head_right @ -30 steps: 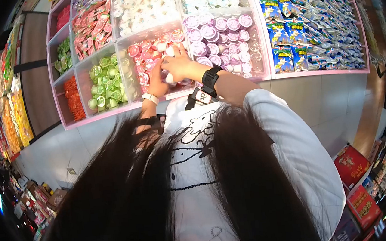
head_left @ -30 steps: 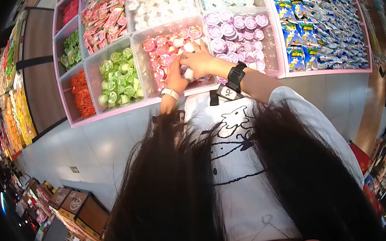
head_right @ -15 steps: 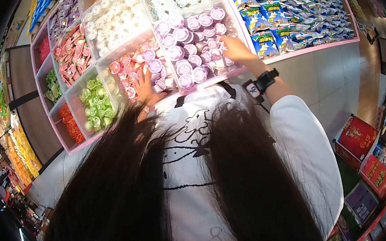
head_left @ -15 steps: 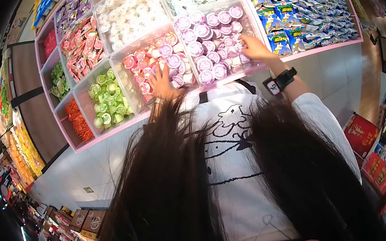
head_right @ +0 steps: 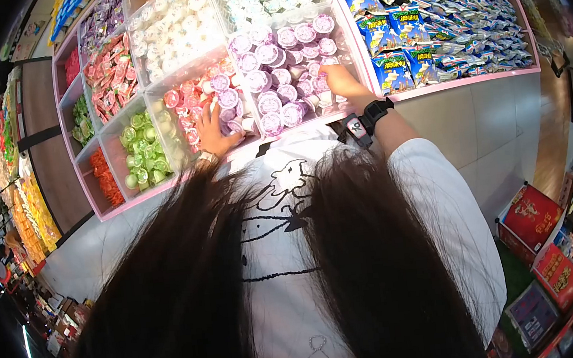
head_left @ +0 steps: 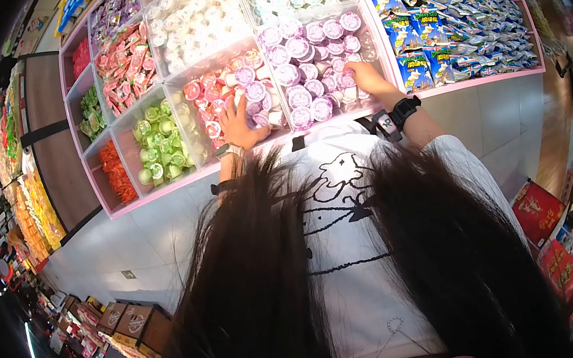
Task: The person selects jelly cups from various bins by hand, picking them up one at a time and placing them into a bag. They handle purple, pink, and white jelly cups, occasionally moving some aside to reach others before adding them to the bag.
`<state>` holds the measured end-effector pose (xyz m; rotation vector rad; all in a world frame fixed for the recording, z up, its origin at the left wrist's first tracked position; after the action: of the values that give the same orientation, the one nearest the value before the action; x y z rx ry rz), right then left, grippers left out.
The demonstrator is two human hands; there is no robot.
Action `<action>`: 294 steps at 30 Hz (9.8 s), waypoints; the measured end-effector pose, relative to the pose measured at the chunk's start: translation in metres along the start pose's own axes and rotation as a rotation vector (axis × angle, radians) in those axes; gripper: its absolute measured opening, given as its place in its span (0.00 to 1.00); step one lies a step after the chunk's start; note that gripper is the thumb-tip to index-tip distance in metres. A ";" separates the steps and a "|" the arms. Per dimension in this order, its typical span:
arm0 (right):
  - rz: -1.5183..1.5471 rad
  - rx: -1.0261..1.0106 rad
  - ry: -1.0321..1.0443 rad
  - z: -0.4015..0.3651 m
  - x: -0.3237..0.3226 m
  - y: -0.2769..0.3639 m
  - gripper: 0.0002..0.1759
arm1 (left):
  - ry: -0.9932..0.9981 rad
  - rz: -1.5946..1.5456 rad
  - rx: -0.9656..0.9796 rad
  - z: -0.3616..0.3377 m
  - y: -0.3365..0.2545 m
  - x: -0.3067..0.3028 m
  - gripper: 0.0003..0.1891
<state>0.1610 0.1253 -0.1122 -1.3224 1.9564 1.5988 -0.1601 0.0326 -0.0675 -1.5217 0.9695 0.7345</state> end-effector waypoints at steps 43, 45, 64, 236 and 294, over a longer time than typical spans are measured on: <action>1.744 0.938 -0.533 0.013 0.102 -0.125 0.08 | 0.002 -0.064 -0.031 0.004 0.001 0.000 0.44; 1.538 0.918 -0.404 0.004 0.082 -0.102 0.09 | -0.004 -0.061 -0.033 0.003 0.002 0.001 0.43; 0.220 0.901 0.287 -0.027 0.038 -0.035 0.17 | -0.006 -0.070 -0.027 0.003 0.005 0.003 0.42; 1.644 0.448 -0.497 0.056 -0.011 -0.020 0.12 | -0.033 -0.078 -0.037 0.002 0.004 -0.001 0.40; 0.104 0.170 0.068 0.006 -0.017 0.046 0.20 | -0.094 -0.053 -0.033 0.001 -0.004 -0.016 0.43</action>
<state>0.1321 0.1364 -0.0739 -1.2417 2.1810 1.4111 -0.1643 0.0365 -0.0522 -1.5224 0.8477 0.7798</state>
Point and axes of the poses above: each hand's wrist, its own z-axis towards the middle knuckle, its own x-axis out of the palm, y = z × x, the point moved 7 cm from there along z, towards the middle knuckle
